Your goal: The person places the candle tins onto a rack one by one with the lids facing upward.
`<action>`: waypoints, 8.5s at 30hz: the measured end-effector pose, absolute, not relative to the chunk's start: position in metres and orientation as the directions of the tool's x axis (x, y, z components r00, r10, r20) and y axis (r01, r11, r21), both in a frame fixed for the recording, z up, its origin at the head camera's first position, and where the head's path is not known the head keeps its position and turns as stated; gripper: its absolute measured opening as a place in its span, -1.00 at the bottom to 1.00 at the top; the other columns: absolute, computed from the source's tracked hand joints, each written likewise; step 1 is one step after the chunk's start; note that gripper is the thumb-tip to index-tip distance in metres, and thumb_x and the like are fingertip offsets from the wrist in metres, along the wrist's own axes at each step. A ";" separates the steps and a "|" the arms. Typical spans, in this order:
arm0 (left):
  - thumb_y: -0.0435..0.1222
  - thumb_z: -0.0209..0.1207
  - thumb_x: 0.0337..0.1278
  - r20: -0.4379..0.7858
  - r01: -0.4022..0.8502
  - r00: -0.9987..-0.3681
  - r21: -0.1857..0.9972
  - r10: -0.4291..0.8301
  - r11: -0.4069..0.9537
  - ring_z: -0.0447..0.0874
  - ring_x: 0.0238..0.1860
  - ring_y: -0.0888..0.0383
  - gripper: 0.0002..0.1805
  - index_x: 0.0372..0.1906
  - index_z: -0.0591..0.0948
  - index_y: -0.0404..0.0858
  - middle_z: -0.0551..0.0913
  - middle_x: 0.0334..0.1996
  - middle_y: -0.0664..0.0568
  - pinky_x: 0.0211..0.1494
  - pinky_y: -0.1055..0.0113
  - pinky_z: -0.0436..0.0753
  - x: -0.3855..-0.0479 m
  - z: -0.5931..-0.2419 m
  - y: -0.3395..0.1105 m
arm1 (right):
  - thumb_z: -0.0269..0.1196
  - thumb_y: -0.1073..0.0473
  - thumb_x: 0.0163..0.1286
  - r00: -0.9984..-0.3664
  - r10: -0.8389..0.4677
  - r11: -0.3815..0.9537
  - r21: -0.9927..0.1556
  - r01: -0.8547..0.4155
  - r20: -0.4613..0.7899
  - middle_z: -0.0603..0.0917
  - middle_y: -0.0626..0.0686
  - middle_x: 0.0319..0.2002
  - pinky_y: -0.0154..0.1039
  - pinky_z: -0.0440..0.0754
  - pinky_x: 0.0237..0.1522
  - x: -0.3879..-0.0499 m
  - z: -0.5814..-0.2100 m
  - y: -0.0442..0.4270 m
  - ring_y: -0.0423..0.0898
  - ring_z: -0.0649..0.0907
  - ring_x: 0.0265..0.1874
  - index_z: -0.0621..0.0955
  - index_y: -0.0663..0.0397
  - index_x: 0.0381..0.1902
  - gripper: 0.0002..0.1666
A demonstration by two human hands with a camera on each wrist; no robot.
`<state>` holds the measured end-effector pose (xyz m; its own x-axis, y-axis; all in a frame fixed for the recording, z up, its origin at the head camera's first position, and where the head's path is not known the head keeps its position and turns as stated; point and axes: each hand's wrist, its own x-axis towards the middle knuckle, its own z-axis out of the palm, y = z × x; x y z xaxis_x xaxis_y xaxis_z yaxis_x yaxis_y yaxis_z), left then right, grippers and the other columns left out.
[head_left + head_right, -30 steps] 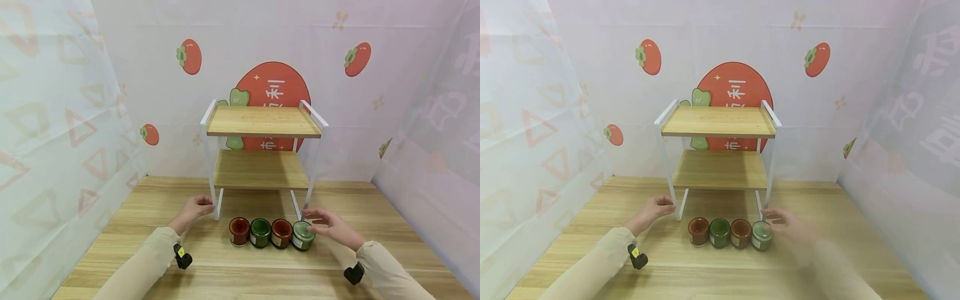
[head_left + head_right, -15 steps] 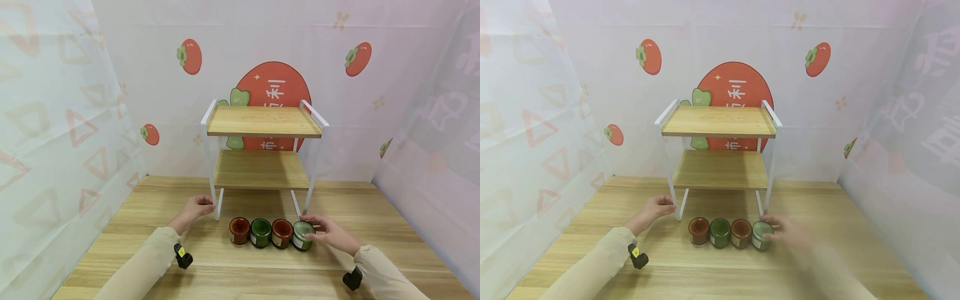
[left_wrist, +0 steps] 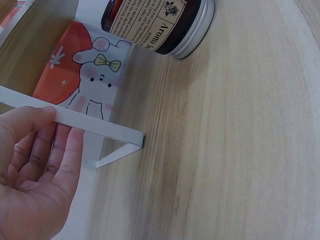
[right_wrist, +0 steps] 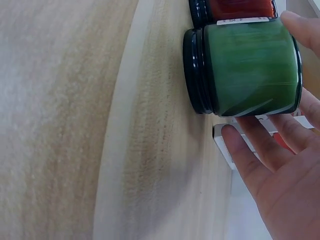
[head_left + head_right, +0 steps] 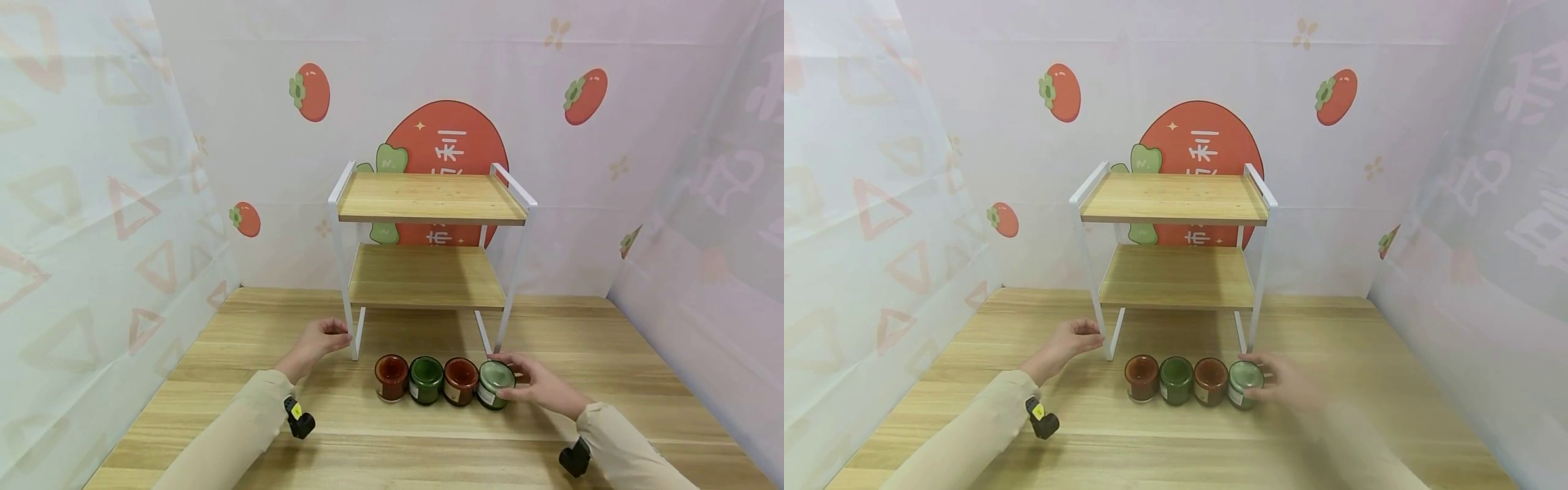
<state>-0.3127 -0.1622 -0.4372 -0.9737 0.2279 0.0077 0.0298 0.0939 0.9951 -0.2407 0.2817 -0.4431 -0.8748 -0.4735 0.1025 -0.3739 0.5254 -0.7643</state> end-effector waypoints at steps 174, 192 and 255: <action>-0.52 0.19 0.17 0.010 0.044 -0.971 0.990 0.237 0.136 0.65 -0.11 0.02 -0.79 -0.13 0.48 -0.56 0.60 -0.28 -0.04 0.00 0.33 0.70 -0.312 -0.435 -0.162 | 0.45 0.39 0.07 -0.824 -0.391 0.296 -0.792 -0.534 0.409 0.57 0.07 0.05 -0.39 0.71 -0.14 -0.241 -0.314 0.229 -0.30 0.66 -0.12 0.44 0.34 0.19 -0.28; -0.55 0.17 0.17 0.008 0.039 -0.972 0.991 0.233 0.126 0.65 -0.17 0.15 -0.74 -0.08 0.44 -0.62 0.60 -0.23 -0.11 0.00 0.35 0.70 -0.311 -0.434 -0.162 | 0.39 0.44 0.12 -0.770 -0.398 0.193 -0.775 -0.601 0.498 0.56 0.01 0.03 -0.39 0.72 -0.21 -0.231 -0.213 0.182 -0.18 0.63 -0.13 0.46 0.24 0.21 -0.34; -0.53 0.18 0.18 0.021 0.060 -0.972 0.985 0.233 0.164 0.66 -0.07 -0.06 -0.83 -0.16 0.49 -0.52 0.63 -0.26 -0.08 0.01 0.29 0.71 -0.312 -0.432 -0.163 | 0.45 0.14 0.13 -0.911 -0.273 0.291 -0.875 -0.386 0.310 0.55 0.08 0.12 -0.23 0.54 0.14 -0.342 -0.148 0.047 -0.10 0.52 0.07 0.45 0.06 0.30 -0.23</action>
<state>-0.3120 -0.1634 -0.4317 -0.9723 0.2328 0.0208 0.0603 0.1642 0.9846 -0.3417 0.0469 -0.1478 -0.9106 -0.2730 0.3102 -0.3856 0.2914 -0.8754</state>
